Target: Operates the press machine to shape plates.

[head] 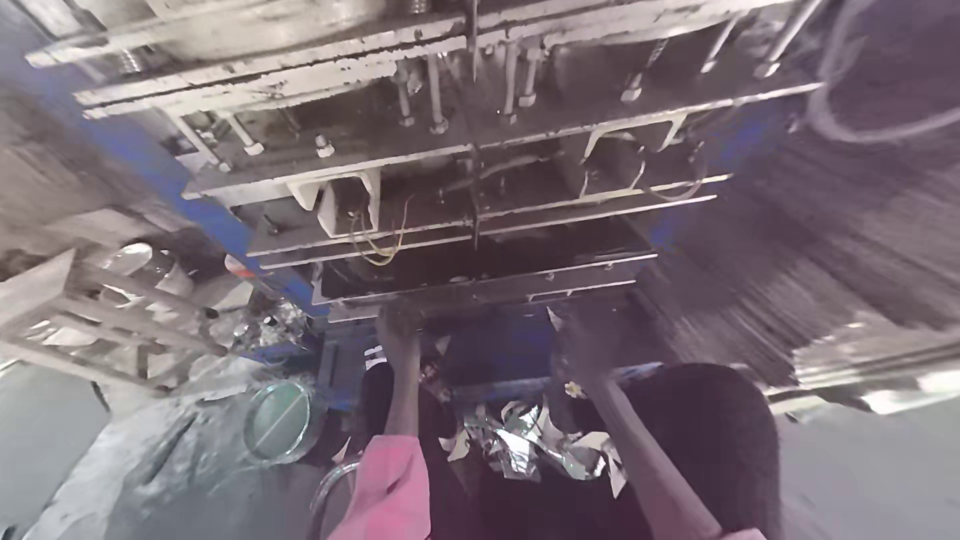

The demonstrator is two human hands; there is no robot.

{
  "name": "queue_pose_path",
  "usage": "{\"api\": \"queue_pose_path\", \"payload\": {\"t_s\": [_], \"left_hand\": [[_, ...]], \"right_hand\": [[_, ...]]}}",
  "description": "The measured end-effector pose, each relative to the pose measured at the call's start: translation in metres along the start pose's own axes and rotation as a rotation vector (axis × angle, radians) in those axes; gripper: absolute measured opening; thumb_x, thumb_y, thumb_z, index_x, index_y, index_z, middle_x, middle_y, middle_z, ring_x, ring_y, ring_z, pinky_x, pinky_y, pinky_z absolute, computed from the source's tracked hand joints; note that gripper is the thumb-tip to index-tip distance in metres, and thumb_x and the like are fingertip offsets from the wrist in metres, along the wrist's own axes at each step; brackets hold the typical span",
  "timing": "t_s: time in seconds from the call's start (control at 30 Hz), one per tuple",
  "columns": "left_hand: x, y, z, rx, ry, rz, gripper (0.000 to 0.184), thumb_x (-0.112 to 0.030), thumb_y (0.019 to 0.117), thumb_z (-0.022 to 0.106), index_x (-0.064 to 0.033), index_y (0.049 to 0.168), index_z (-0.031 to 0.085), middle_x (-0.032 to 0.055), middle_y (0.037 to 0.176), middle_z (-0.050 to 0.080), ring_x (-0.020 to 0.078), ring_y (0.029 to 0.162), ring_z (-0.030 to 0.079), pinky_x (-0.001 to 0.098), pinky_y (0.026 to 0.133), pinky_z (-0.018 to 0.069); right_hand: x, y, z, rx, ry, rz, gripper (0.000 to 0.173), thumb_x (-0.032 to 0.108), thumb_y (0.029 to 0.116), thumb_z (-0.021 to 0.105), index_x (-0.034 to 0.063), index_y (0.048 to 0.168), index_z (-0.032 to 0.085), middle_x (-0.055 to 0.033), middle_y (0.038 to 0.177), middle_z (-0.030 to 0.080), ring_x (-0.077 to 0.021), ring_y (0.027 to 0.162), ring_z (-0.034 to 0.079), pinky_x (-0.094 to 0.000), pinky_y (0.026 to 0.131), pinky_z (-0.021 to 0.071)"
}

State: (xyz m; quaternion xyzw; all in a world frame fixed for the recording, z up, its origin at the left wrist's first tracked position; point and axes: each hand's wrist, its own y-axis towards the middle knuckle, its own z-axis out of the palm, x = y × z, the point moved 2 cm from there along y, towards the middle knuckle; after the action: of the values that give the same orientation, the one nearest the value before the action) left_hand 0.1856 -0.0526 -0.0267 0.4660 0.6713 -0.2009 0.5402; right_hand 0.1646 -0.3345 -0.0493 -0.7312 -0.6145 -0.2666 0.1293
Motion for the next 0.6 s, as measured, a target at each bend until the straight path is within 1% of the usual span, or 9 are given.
{"api": "queue_pose_path", "payload": {"t_s": [0.03, 0.07, 0.13, 0.23, 0.3, 0.37, 0.47, 0.53, 0.6], "left_hand": [[0.0, -0.002, 0.0, 0.015, -0.027, 0.005, 0.032, -0.003, 0.1024, 0.053, 0.0159, 0.128, 0.056, 0.0315, 0.126, 0.061, 0.0315, 0.117, 0.061, 0.0382, 0.104, 0.0475], [0.0, -0.002, -0.001, 0.028, -0.038, 0.018, 0.03, -0.003, 0.1024, 0.052, 0.0158, 0.125, 0.058, 0.0301, 0.122, 0.063, 0.0289, 0.113, 0.063, 0.0371, 0.101, 0.0491], [0.0, -0.002, -0.005, 0.038, -0.041, -0.019, 0.028, -0.004, 0.1035, 0.05, 0.0142, 0.123, 0.06, 0.027, 0.118, 0.065, 0.0247, 0.107, 0.063, 0.0361, 0.097, 0.0495], [0.007, -0.002, -0.014, 0.056, -0.119, -0.107, 0.029, -0.006, 0.1054, 0.048, 0.0127, 0.125, 0.058, 0.0208, 0.115, 0.065, 0.0151, 0.101, 0.063, 0.0296, 0.092, 0.0503], [0.009, -0.002, -0.017, 0.075, -0.223, -0.176, 0.029, -0.007, 0.1067, 0.046, 0.0133, 0.125, 0.056, 0.0176, 0.113, 0.064, 0.0099, 0.098, 0.061, 0.0253, 0.089, 0.0501], [0.011, -0.005, -0.016, 0.074, -0.29, -0.247, 0.029, -0.007, 0.108, 0.043, 0.0132, 0.125, 0.055, 0.0167, 0.112, 0.063, 0.0096, 0.096, 0.059, 0.0248, 0.088, 0.0497], [0.005, -0.01, -0.012, 0.081, -0.327, -0.268, 0.031, -0.005, 0.1078, 0.042, 0.0133, 0.13, 0.052, 0.0177, 0.116, 0.062, 0.0095, 0.097, 0.059, 0.025, 0.088, 0.0502], [0.004, -0.009, -0.007, 0.104, -0.344, -0.262, 0.03, -0.006, 0.1073, 0.045, 0.0131, 0.129, 0.053, 0.0185, 0.116, 0.064, 0.0113, 0.099, 0.06, 0.0271, 0.09, 0.0503], [0.004, -0.011, -0.001, 0.124, -0.355, -0.252, 0.029, -0.006, 0.1067, 0.047, 0.0134, 0.127, 0.055, 0.0178, 0.111, 0.065, 0.0106, 0.095, 0.061, 0.026, 0.088, 0.0506]], "right_hand": [[-0.018, -0.015, 0.026, -0.083, 0.056, -0.052, 0.031, 0.009, 0.0983, 0.057, -0.003, 0.124, 0.069, -0.0287, 0.127, 0.066, -0.0483, 0.121, 0.06, -0.0648, 0.105, 0.0435], [-0.026, -0.025, 0.035, -0.037, 0.098, -0.074, 0.033, 0.006, 0.0976, 0.057, -0.0024, 0.127, 0.068, -0.0273, 0.131, 0.064, -0.0471, 0.125, 0.059, -0.0638, 0.106, 0.0431], [-0.02, -0.038, 0.031, 0.089, 0.203, -0.074, 0.038, -0.001, 0.0969, 0.055, -0.006, 0.134, 0.062, -0.0285, 0.141, 0.057, -0.0465, 0.134, 0.052, -0.0605, 0.112, 0.0387], [-0.007, -0.043, 0.023, 0.17, 0.227, -0.056, 0.037, -0.001, 0.098, 0.054, -0.0067, 0.134, 0.061, -0.0298, 0.14, 0.058, -0.0463, 0.131, 0.054, -0.0586, 0.11, 0.041], [0.004, -0.045, 0.012, 0.388, 0.117, 0.039, 0.042, 0.007, 0.1026, 0.054, -0.0016, 0.144, 0.055, -0.0294, 0.143, 0.055, -0.0473, 0.136, 0.05, -0.061, 0.113, 0.0356], [0.011, -0.05, 0.008, 0.602, -0.009, 0.045, 0.045, 0.015, 0.1037, 0.055, -0.0014, 0.146, 0.052, -0.0326, 0.139, 0.056, -0.0515, 0.131, 0.052, -0.0652, 0.11, 0.0365], [0.036, -0.056, 0.0, 0.906, -0.036, -0.048, 0.043, 0.016, 0.1036, 0.057, -0.0072, 0.14, 0.054, -0.0334, 0.136, 0.057, -0.0491, 0.128, 0.054, -0.0633, 0.108, 0.0389], [0.053, -0.061, -0.004, 0.954, 0.033, -0.124, 0.034, 0.01, 0.1019, 0.059, -0.0124, 0.127, 0.059, -0.034, 0.126, 0.06, -0.0471, 0.12, 0.058, -0.0598, 0.104, 0.0423], [0.057, -0.064, 0.0, 0.961, 0.082, -0.204, 0.032, 0.007, 0.1008, 0.059, -0.015, 0.125, 0.059, -0.0357, 0.126, 0.06, -0.0487, 0.12, 0.058, -0.0604, 0.104, 0.0423]]}}
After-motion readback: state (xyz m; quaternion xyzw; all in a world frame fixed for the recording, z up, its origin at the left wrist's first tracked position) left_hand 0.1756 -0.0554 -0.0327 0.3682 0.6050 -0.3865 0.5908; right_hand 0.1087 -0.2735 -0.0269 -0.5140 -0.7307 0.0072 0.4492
